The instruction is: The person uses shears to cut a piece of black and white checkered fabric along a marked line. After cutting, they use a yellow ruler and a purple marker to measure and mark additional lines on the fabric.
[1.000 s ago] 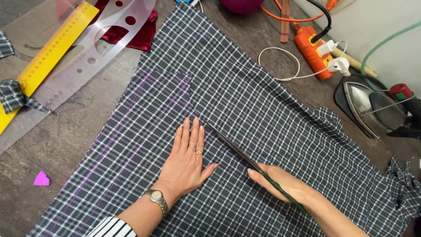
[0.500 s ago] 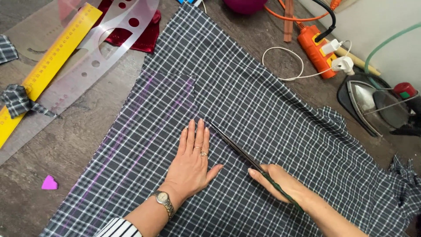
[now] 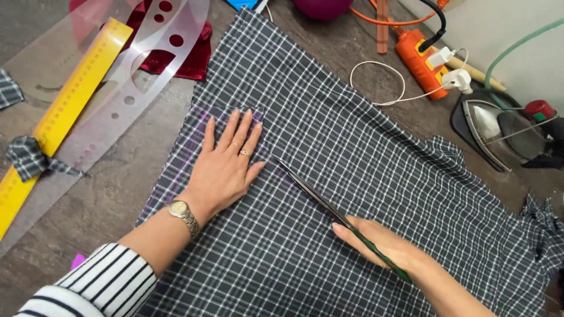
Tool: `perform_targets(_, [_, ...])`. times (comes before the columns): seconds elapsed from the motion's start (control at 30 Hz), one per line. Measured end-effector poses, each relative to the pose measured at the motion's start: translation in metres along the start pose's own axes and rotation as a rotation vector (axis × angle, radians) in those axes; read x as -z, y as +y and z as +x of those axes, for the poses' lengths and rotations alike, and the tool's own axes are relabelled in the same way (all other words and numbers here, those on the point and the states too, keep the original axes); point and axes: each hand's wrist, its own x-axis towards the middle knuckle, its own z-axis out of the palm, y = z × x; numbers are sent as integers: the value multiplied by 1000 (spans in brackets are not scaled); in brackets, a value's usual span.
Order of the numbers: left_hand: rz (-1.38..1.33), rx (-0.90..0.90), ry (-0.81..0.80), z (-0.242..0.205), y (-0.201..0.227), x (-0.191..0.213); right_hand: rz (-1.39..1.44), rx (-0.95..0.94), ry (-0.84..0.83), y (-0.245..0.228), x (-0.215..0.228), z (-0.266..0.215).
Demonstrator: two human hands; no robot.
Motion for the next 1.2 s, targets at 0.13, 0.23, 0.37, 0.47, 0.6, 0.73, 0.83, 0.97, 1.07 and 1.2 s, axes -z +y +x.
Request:
perform_targets(0.13, [34,-12,-21,1,-3,-9,85,11,18,-12,-4,0])
perform_targets(0.23, [23,-11,-37,1,-3,-9,77,5,46,-13,-11,1])
perform_targets(0.37, [9,-4,-46,2,-2,-6,89,47,156,4,-22,14])
perform_targets(0.47, [1,-5,-40,2,-3,-7,164,-70,155,3,-24,14])
perform_targets(0.6, [-8,-3,-50,1,-2,-6,149,-124,188,1,-26,13])
perform_targets(0.73, [-8,0,-40,1,-1,-6,100,51,125,-2,-23,1])
perform_targets(0.83, [-3,6,-35,2,-2,-7,71,79,109,-12,-23,-3])
perform_targets(0.97, [8,18,-53,2,-2,-10,42,81,144,-31,-27,5])
perform_targets(1.07, [0,16,-46,2,-2,-10,129,-38,127,-42,-32,8])
perform_targets(1.2, [20,14,-52,3,-2,-8,125,-40,169,-43,-42,11])
